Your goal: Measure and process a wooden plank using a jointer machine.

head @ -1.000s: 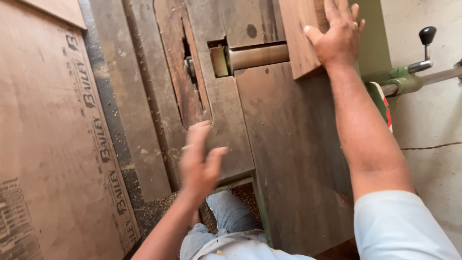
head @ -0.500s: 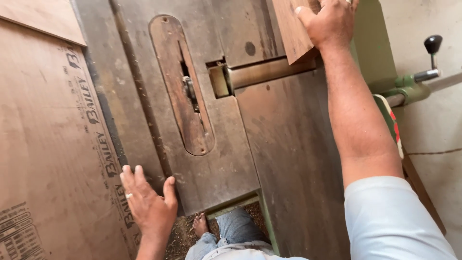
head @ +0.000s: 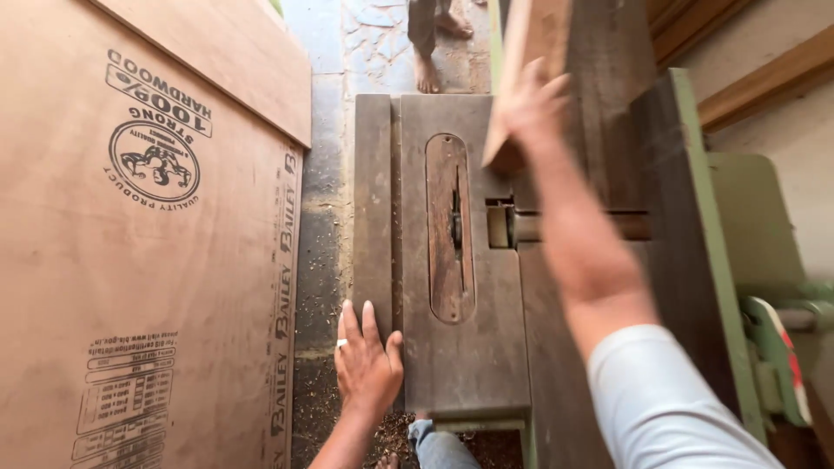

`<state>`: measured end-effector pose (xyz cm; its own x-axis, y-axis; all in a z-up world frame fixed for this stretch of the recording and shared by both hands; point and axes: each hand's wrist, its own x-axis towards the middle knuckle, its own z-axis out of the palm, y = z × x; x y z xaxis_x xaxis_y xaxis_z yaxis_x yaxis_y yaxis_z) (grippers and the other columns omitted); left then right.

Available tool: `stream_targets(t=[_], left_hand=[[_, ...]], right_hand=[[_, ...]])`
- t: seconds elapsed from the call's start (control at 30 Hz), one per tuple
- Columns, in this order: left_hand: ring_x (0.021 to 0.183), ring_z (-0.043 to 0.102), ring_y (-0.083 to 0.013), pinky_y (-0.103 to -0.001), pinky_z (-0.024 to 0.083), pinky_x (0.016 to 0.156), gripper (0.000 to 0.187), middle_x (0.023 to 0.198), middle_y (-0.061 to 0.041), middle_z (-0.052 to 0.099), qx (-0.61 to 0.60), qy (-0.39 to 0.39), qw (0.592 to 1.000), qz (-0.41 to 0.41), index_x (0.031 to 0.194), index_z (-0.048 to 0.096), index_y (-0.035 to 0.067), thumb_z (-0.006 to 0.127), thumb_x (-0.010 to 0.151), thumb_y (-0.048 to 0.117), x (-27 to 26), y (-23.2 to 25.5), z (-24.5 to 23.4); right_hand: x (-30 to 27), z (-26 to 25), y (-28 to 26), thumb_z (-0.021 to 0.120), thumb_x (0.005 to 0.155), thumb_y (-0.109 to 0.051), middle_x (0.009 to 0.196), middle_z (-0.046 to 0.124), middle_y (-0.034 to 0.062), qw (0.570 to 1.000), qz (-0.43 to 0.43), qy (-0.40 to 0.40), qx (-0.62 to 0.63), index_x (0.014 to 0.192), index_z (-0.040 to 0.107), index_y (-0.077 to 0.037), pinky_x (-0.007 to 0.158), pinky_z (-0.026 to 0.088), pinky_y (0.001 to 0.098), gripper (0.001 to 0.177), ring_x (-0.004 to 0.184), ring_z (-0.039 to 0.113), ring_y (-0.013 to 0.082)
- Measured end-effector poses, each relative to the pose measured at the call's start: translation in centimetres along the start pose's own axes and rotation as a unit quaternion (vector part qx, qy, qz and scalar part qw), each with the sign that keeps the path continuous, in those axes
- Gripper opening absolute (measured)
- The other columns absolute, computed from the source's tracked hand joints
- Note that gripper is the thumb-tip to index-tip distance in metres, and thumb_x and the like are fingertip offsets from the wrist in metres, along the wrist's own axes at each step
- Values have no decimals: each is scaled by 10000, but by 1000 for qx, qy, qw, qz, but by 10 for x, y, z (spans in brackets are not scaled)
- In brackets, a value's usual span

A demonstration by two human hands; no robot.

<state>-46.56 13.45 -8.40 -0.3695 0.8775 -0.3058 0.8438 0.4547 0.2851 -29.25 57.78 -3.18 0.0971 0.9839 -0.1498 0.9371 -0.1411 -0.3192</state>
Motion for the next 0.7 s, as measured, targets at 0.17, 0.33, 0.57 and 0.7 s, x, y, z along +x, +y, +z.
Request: stream_targets(t=[0.17,0.33,0.57,0.7], left_hand=[[1521,157,-387,-555,241,1187,700,1644,-241,151,-64,70,995,27,1574,287,75,409,1018,482,-7,-4,1],[1482,382,-331,-517,361,1215,606,1563,-167,417,-195,112,967,122,1481,464,89,389,1048,507,-29,-24,-1],[1435,428,-353,-535,391,1114,997,1578,-192,398,-399,-212,887,100,1618,230,149,605,854,668,-190,-6,-58],[1336,590,-355,-505,479,1130,1245,1498,-243,484,-405,-212,887,68,1640,77,134,680,718,713,-227,-13,-28]], right_hand=[[-183,40,-26,540,1000,-332,1590,-28,443,998,-56,23,20,1639,96,-91,1166,256,659,815,1409,163,680],[-420,-18,18,599,988,-327,1642,52,368,974,-156,-20,164,1598,168,-47,1195,260,634,798,1500,133,587],[-588,17,148,638,837,-633,1379,649,188,650,226,-453,567,1457,503,-39,1116,466,533,870,1244,664,327],[-619,71,206,707,745,-661,1352,649,177,532,230,-507,638,1440,525,-51,1140,463,535,943,1255,631,337]])
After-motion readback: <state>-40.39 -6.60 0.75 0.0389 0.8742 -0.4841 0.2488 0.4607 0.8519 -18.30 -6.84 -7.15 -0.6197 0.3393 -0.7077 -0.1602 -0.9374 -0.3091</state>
